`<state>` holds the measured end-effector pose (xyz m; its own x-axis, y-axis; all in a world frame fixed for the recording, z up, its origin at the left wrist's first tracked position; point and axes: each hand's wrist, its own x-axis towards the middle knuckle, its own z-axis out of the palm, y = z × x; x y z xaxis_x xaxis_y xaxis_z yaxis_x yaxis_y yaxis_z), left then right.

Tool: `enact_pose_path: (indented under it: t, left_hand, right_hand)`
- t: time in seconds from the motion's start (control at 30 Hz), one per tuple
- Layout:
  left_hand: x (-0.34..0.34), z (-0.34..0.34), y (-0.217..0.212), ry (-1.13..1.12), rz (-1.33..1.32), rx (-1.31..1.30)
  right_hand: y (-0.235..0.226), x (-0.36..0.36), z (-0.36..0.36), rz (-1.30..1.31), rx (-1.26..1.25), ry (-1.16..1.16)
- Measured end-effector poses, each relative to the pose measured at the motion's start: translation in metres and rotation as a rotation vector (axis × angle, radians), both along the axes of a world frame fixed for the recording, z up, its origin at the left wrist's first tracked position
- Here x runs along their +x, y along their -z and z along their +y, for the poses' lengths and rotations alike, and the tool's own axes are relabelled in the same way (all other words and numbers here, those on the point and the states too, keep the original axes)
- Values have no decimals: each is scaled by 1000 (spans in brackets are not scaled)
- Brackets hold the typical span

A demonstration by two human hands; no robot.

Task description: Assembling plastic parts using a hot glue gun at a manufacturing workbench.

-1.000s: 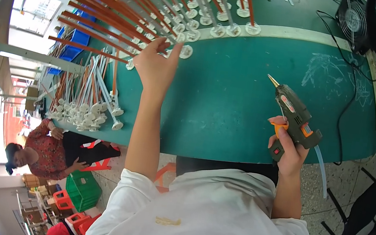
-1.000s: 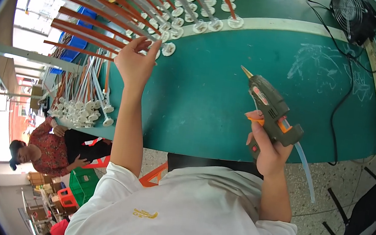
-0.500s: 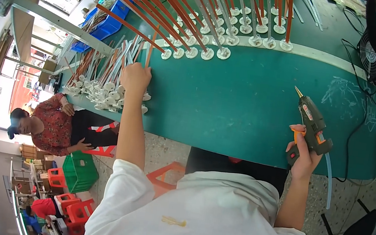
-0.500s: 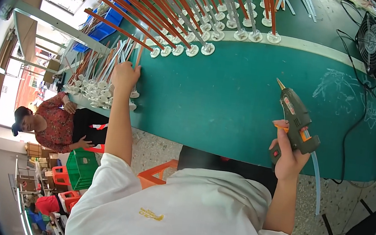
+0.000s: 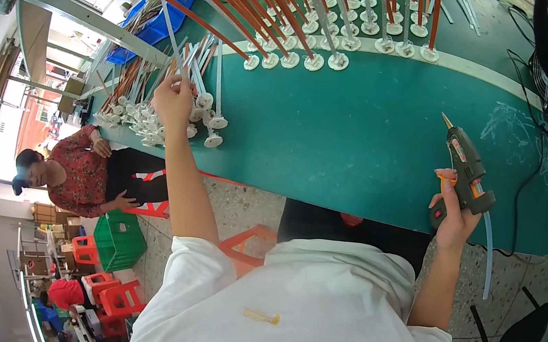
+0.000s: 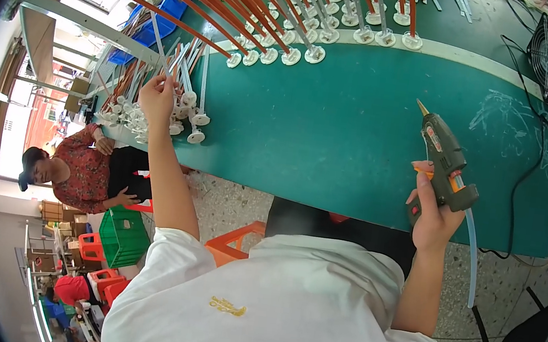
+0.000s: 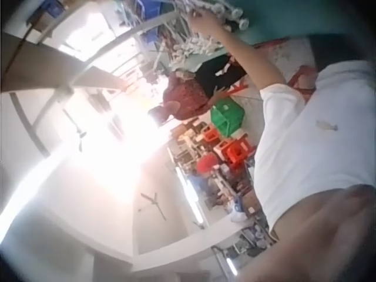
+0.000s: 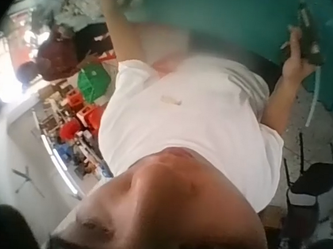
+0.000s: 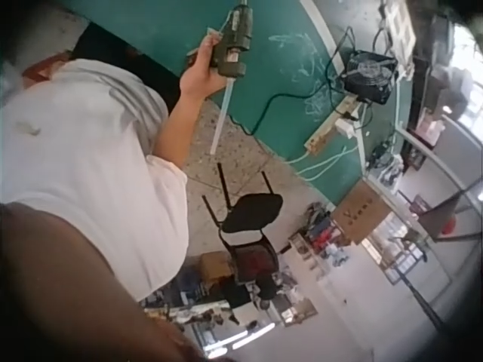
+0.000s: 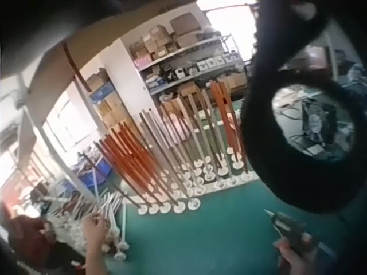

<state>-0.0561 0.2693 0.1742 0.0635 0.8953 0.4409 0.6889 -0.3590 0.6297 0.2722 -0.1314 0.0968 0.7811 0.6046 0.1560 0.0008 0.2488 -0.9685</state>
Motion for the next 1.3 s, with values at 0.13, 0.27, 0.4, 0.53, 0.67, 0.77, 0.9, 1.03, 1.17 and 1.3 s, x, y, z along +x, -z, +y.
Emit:
enact_pose_path:
  t: [0.13,0.27,0.4,0.53,0.67,0.77,0.9,1.03,1.17,1.3]
  left_hand:
    - [-3,-12,-7,61,-145,11]
    - [-47,13,-13,172,-419,-14]
    - [-105,32,-42,144,-533,114]
    - [-177,47,-53,-16,-676,225]
    - [-255,71,-27,-119,-537,243]
    - [-282,84,-9,-269,-237,227]
    - [-312,113,15,-297,-182,201]
    - [-322,133,32,-365,11,123]
    - [-330,148,40,-339,172,79]
    - [-327,153,44,-309,372,21]
  right_hand:
    - [2,2,0,-26,-8,-5]
    - [3,0,4,-53,6,3]
    - [6,0,2,-57,-5,-13]
    - [18,4,-5,-22,-20,22]
    - [23,5,-5,-61,-37,40]
    - [19,7,-3,-112,-121,28]
    - [17,8,1,-171,-202,91]
    - [16,10,0,-267,-302,121]
    - [17,8,5,-283,-311,148]
    - [19,10,6,-295,-324,140]
